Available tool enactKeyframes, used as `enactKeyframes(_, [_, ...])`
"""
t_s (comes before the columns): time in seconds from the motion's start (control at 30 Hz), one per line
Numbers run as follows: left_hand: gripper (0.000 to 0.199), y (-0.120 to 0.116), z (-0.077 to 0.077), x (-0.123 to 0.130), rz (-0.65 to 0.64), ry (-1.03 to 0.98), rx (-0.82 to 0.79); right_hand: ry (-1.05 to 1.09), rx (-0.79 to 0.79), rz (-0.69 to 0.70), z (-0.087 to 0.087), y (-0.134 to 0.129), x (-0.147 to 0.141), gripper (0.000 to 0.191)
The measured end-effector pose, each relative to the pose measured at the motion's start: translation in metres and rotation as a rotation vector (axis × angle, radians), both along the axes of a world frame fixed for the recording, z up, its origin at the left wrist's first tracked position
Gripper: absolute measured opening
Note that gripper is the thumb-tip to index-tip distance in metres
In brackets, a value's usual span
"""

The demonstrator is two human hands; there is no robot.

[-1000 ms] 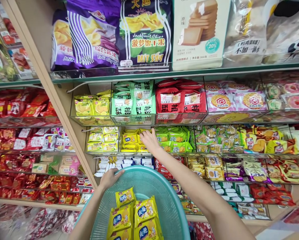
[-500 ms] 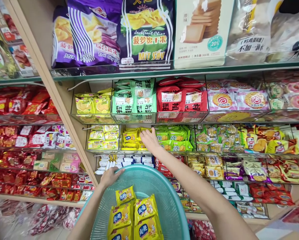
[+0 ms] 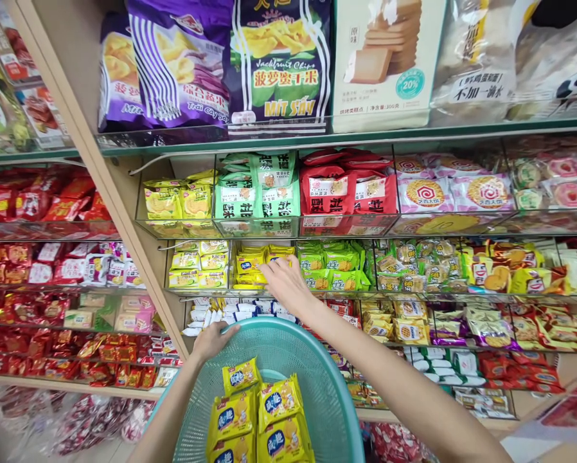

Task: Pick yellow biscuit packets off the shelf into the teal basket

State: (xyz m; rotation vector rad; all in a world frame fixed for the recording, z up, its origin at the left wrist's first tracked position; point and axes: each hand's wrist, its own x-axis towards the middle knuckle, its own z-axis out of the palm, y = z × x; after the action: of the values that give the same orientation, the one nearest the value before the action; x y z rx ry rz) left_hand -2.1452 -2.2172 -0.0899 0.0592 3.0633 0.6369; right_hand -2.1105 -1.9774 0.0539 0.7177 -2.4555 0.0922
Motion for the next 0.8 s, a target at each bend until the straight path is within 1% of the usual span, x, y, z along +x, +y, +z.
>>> enactKeyframes(0.07, [0.062,0.000,0.000,0.000,0.007,0.000,0.000,-0.209,-0.251,0.151,-0.009,-0.002,0.011,0.033])
enactKeyframes(0.17, [0.062,0.001,0.002,0.001,0.014,-0.002,-0.005,-0.670,-0.690,0.359,-0.033,-0.007,0.018,0.032])
enactKeyframes(0.23, [0.060,0.002,0.002,0.002,0.014,-0.005,-0.009,-0.957,-0.951,0.406,-0.051,-0.011,0.019,0.036])
enactKeyframes(0.3, [0.058,0.002,0.003,0.002,0.016,-0.010,-0.013,-1.159,-1.162,0.386,-0.068,-0.015,0.019,0.040])
enactKeyframes(0.33, [0.057,0.002,0.003,0.003,0.016,-0.010,-0.016,-1.235,-1.242,0.371,-0.075,-0.017,0.019,0.041])
enactKeyframes(0.43, [0.057,0.002,0.003,0.004,0.013,0.000,-0.031,-1.400,-1.385,0.345,-0.092,-0.021,0.020,0.043])
enactKeyframes(0.6, [0.062,0.000,0.004,0.006,0.011,0.016,-0.034,-1.554,-1.501,0.295,-0.110,-0.030,0.020,0.047])
enactKeyframes(0.7, [0.063,-0.001,0.004,0.008,0.009,0.015,-0.034,-1.582,-1.521,0.246,-0.117,-0.035,0.021,0.053])
enactKeyframes(0.8, [0.064,-0.002,0.003,0.009,0.015,0.027,-0.036,-1.553,-1.486,0.194,-0.123,-0.037,0.022,0.052])
